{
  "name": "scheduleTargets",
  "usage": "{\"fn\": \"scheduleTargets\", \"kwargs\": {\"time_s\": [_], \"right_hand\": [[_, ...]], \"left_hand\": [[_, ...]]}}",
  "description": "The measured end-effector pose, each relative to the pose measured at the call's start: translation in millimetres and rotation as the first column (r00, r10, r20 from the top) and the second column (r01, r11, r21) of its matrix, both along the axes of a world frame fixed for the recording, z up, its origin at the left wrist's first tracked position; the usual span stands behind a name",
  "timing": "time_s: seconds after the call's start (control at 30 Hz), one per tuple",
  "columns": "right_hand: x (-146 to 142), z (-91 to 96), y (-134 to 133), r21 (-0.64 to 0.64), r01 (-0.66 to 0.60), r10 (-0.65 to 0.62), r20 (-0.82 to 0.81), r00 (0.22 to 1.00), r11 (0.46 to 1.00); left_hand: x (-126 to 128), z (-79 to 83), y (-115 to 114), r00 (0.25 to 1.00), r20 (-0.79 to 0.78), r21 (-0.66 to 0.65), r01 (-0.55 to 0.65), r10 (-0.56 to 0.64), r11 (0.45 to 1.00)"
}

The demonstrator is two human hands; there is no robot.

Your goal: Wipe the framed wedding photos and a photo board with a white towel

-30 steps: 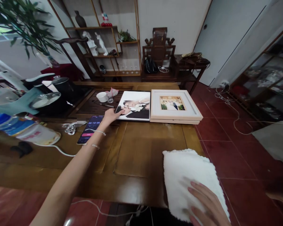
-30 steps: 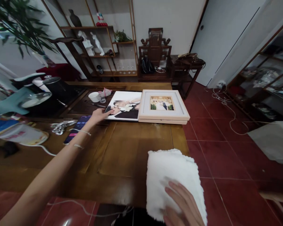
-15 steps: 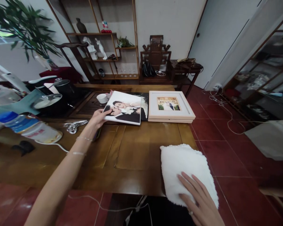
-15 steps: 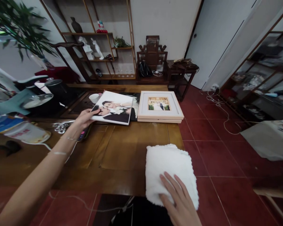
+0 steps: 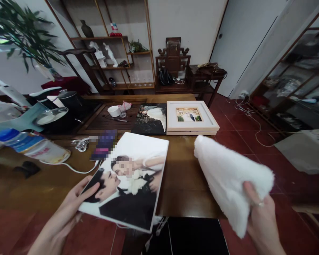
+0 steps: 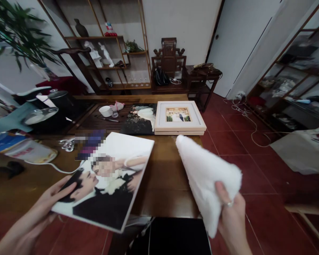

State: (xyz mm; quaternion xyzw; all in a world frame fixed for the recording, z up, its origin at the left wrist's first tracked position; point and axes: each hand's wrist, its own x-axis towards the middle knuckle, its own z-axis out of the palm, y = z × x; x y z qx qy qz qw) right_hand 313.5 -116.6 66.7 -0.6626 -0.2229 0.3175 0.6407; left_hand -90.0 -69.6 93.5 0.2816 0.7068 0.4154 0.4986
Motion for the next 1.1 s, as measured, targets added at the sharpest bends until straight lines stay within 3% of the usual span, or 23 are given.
{"fn": "scheduleTargets", "kwargs": {"time_s": [0.07,0.13,0.27,0.37,0.47,0.57,0.7,0.77,0.83,0.87,0.9,0.93,1.03,1.1], "right_hand": [[3.2,15.8,10.6,-0.079,0.066,-0.089,-0.332,0.939,0.995],[8.6,25.0,18.8,-0.138,0.027,-0.094,-0.510,0.855,0.990],[24.1,25.1,25.0,-0.180,-0.219,0.041,-0.676,0.736,0.959],[30.3,17.7,26.9,-0.172,-0.429,0.149,-0.773,0.617,0.887],[25.6,7.1,30.7,-0.157,-0.544,0.200,-0.819,0.538,0.824],[13.7,-5.9,34.3,-0.136,-0.557,0.272,-0.763,0.587,0.819],[-0.4,-17.5,34.8,-0.117,-0.453,0.294,-0.614,0.733,0.884],[-4.0,-18.2,33.5,-0.086,-0.391,0.284,-0.547,0.787,0.916],[-6.3,-17.3,31.6,-0.060,-0.331,0.259,-0.500,0.826,0.942],[-7.6,-16.9,30.3,-0.055,-0.304,0.240,-0.486,0.840,0.951],[-9.2,-16.8,28.8,-0.059,-0.273,0.214,-0.475,0.853,0.960],[-11.2,-17.1,27.1,-0.067,-0.244,0.187,-0.459,0.868,0.968],[-20.5,-18.1,20.8,-0.068,-0.192,0.153,-0.375,0.914,0.979],[-28.2,-17.2,16.4,-0.027,-0.209,0.187,-0.339,0.922,0.978]], "left_hand": [[4.8,-8.0,-6.3,0.989,0.113,0.033,0.094,-0.097,0.995],[8.5,-18.7,-6.6,0.973,0.164,0.048,0.159,-0.165,0.986],[11.9,-42.8,5.0,0.930,0.205,0.066,0.297,-0.304,0.953],[13.1,-56.2,19.1,0.868,0.225,0.090,0.433,-0.442,0.897],[15.4,-59.1,35.8,0.830,0.167,0.110,0.521,-0.533,0.846],[18.0,-52.4,55.8,0.764,0.045,0.125,0.635,-0.644,0.762],[21.7,-42.8,81.6,0.624,-0.207,0.100,0.780,-0.753,0.618],[28.5,-39.9,87.6,0.578,-0.469,0.080,0.781,-0.668,0.619],[43.8,-36.2,85.1,0.567,-0.701,0.178,0.727,-0.432,0.663],[55.4,-33.6,80.6,0.578,-0.743,0.246,0.705,-0.337,0.665],[69.6,-30.7,74.3,0.597,-0.741,0.296,0.701,-0.307,0.649],[85.8,-27.6,66.8,0.608,-0.708,0.310,0.726,-0.360,0.614],[138.7,-21.3,45.2,0.582,-0.488,0.319,0.812,-0.650,0.488],[168.8,-21.9,38.4,0.560,-0.348,0.299,0.826,-0.752,0.478]]}}
